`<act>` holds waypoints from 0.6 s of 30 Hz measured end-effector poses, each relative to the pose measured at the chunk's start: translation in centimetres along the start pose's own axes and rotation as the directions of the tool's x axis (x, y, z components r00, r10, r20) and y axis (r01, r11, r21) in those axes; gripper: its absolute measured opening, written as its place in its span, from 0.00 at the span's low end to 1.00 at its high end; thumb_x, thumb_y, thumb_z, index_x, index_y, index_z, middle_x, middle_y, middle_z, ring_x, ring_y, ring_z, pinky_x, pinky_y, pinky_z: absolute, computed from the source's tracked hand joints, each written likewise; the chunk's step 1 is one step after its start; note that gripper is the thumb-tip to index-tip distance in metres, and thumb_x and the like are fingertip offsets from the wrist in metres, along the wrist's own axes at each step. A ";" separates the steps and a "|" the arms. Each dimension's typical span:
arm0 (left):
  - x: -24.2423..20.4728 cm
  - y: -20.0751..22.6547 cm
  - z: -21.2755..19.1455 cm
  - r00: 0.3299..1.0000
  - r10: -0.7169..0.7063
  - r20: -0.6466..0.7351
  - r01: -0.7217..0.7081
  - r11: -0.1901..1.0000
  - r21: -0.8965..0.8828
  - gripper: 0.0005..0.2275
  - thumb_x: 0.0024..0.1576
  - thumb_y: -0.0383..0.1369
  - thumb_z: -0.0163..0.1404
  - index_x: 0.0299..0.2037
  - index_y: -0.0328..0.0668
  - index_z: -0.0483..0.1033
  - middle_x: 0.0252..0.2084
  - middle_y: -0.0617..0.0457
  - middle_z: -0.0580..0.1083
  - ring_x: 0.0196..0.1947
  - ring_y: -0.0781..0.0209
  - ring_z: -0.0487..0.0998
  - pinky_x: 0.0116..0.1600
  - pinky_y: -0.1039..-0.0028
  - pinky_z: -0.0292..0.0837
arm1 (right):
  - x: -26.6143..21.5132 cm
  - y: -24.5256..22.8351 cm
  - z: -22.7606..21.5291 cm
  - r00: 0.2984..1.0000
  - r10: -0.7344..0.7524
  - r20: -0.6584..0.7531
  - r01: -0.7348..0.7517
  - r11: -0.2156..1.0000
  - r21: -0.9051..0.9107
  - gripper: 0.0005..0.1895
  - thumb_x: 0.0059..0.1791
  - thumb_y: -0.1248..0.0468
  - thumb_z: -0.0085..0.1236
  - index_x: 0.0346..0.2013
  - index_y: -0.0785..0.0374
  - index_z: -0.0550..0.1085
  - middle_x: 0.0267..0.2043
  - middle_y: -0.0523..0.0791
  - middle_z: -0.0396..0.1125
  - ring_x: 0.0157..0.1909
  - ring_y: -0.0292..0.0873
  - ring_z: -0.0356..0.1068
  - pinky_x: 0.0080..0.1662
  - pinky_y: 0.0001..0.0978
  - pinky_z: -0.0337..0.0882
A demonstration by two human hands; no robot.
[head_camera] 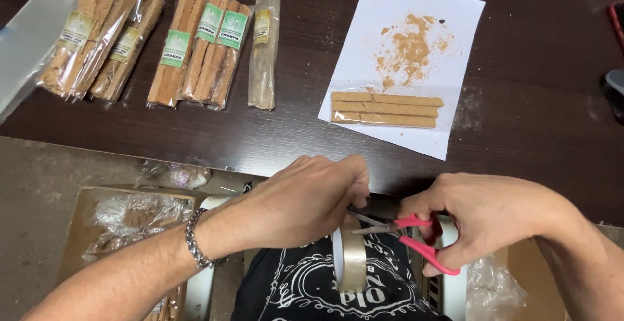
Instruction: The person places wooden sticks into clear plastic sleeves, then uses tape and scissors to seal the ends of the sleeves.
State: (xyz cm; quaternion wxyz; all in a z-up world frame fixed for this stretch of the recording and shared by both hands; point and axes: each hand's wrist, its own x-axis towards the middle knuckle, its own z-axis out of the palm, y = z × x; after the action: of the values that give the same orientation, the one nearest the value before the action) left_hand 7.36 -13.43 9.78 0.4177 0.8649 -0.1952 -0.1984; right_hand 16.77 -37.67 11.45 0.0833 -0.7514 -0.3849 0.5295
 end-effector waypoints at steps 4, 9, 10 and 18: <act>0.1 -0.7 0.4 0.995 0.079 -0.062 -0.079 0.997 -0.012 0.05 0.59 0.23 0.38 0.38 0.43 0.65 0.35 0.55 0.83 0.30 0.42 0.82 0.32 0.56 0.67 | -0.1 -1.2 -0.5 0.995 0.091 0.051 -0.085 0.992 -0.095 0.09 0.35 0.47 0.76 0.25 0.36 0.82 0.21 0.26 0.76 0.25 0.27 0.72 0.32 0.22 0.69; 0.3 -0.2 0.3 1.000 0.029 -0.010 -0.030 0.999 -0.034 0.06 0.59 0.23 0.38 0.38 0.47 0.65 0.35 0.56 0.83 0.31 0.46 0.82 0.32 0.58 0.68 | 0.2 -1.6 -0.6 0.994 0.089 0.063 -0.080 0.988 -0.129 0.10 0.35 0.45 0.72 0.27 0.38 0.80 0.23 0.26 0.77 0.28 0.25 0.75 0.34 0.23 0.70; 0.3 -0.3 0.3 0.998 0.051 -0.020 -0.052 0.998 -0.031 0.06 0.59 0.23 0.38 0.38 0.47 0.64 0.34 0.56 0.82 0.29 0.46 0.82 0.31 0.58 0.67 | 0.3 -1.5 -0.6 0.996 0.064 0.058 -0.056 0.990 -0.132 0.11 0.36 0.45 0.71 0.26 0.40 0.79 0.23 0.28 0.77 0.27 0.28 0.74 0.33 0.25 0.69; -0.9 -0.4 0.0 0.997 -0.075 -0.033 0.071 0.990 -0.123 0.04 0.64 0.30 0.37 0.39 0.48 0.65 0.33 0.57 0.83 0.31 0.55 0.87 0.35 0.62 0.71 | -0.5 1.0 0.9 0.986 -0.166 -0.016 0.165 0.985 -0.045 0.11 0.47 0.49 0.68 0.28 0.48 0.77 0.21 0.34 0.68 0.21 0.38 0.62 0.28 0.32 0.64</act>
State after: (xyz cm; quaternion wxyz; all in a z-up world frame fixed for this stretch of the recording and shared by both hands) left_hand 6.65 -12.71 9.58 0.4657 0.8480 -0.1430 -0.2088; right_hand 16.37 -38.89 10.89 0.1143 -0.7236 -0.4564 0.5050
